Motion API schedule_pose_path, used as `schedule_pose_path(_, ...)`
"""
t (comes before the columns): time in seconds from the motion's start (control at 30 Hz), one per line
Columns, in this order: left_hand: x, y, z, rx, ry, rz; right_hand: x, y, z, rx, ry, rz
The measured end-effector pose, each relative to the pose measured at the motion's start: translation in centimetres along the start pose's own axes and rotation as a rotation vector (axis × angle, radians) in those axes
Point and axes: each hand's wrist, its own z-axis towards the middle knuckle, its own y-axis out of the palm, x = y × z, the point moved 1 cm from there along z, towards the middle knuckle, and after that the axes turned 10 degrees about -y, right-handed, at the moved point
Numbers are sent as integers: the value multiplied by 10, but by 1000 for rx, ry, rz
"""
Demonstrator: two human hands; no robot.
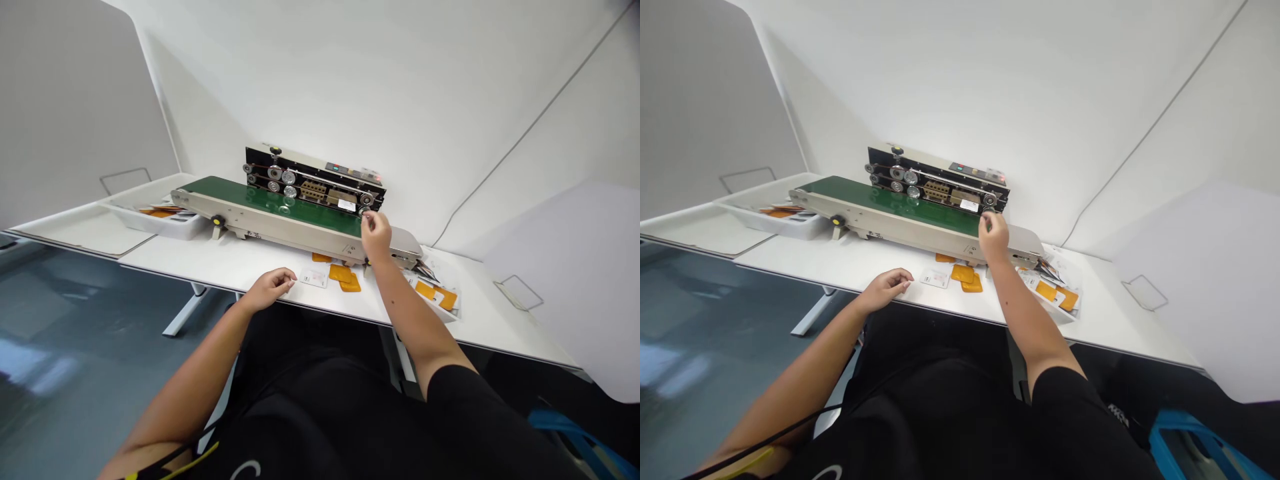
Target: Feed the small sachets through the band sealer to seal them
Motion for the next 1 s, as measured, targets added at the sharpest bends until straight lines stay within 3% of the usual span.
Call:
schedule_pose_path(0.07, 0, 0, 0, -11, -4, 4, -13, -2, -40, -183, -46, 18)
schedule_pose_path(0.2, 0, -1, 0, -7, -7, 29, -22, 10, -113, -606, 102, -108)
schedule_pose_path(0.3, 0, -1, 0, 3, -5, 37, -22, 21, -141, -778, 141, -215)
schedule_pose_path(0.4, -1, -1, 1, 0, -20, 44, -26, 26, -147, -804, 107, -231)
schedule_pose_path(0.5, -1, -4, 2, 3, -25, 88, -39, 35, -146, -835, -53, -157)
schedule_pose_path(0.63, 2, -5, 8, 133, 115, 285, -59, 54, -146, -914, -167, -34)
schedule_pose_path(0.73, 0, 0, 17, 207, 176, 477, -66, 64, -147, -883, -224, -13)
schedule_pose_path(0.87, -5, 14, 26, 130, 104, 690, -64, 65, -151, -814, -263, 7)
schedule_pose_path(1.0, -1, 19, 23, 165, 126, 696, -64, 53, -156, -743, -336, 123)
